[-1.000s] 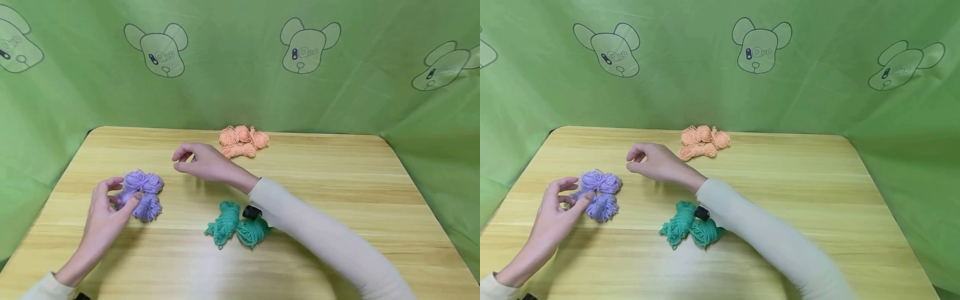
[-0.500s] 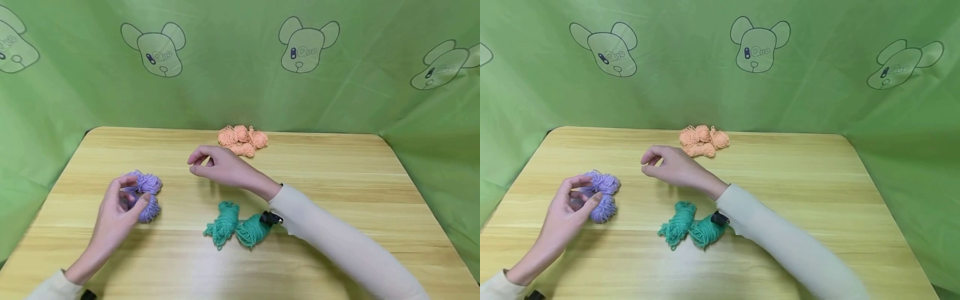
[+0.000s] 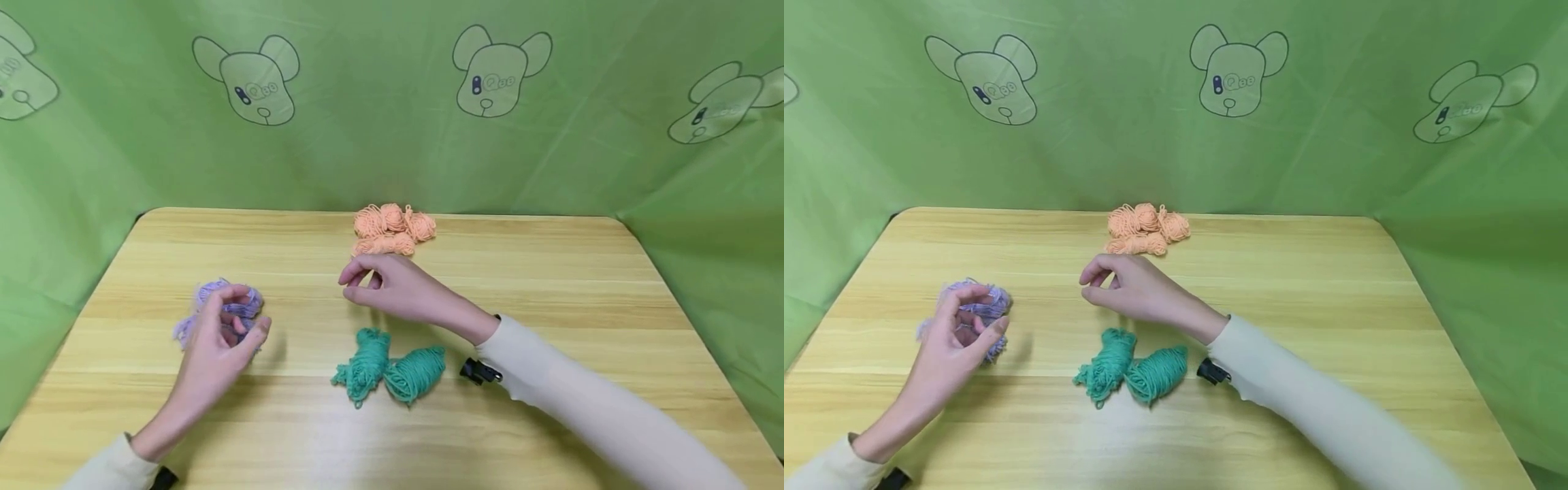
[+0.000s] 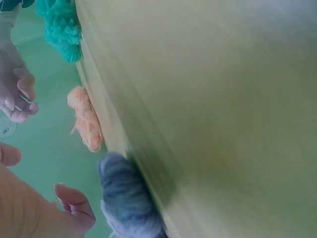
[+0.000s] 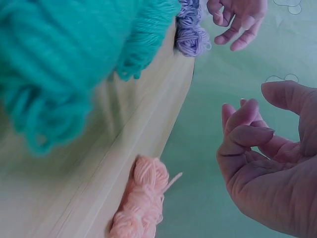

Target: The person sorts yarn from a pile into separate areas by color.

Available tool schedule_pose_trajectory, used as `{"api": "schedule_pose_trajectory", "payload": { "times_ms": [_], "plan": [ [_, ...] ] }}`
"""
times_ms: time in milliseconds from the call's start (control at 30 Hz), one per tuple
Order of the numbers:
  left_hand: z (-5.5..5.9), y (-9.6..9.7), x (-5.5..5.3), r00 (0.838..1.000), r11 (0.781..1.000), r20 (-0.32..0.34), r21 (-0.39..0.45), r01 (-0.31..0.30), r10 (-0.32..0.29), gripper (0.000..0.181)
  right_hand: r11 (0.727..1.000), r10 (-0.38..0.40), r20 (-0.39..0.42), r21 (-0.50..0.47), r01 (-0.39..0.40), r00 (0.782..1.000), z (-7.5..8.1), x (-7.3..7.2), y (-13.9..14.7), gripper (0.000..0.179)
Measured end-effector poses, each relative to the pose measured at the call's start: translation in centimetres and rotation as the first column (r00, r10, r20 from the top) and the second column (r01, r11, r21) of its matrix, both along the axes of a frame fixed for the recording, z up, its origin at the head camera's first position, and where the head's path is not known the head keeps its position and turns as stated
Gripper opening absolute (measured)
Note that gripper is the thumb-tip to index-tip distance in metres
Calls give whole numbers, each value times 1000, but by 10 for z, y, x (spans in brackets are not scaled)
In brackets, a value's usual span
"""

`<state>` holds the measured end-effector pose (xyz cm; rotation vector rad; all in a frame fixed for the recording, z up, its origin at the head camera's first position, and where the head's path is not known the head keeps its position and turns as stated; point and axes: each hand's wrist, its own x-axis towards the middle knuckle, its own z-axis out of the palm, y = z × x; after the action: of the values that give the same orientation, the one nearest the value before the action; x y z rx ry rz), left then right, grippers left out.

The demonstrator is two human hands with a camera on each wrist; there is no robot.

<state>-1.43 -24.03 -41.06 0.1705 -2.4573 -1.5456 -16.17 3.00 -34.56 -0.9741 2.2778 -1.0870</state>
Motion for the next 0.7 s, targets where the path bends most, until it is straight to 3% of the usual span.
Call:
{"api": "schedule_pose_trajectory", "payload": {
  "times_ms": [300, 700],
  "plan": [
    [1, 16, -6, 1000, 1000, -1, -1, 30, -30, 52, 998, -62, 47, 12, 61, 997, -3, 7, 31, 21],
    [0, 35, -5, 988, 993, 100, 46, 113, -117, 42, 998, -66, 123, 17, 64, 990, -13, 22, 62, 24]
  ]
}}
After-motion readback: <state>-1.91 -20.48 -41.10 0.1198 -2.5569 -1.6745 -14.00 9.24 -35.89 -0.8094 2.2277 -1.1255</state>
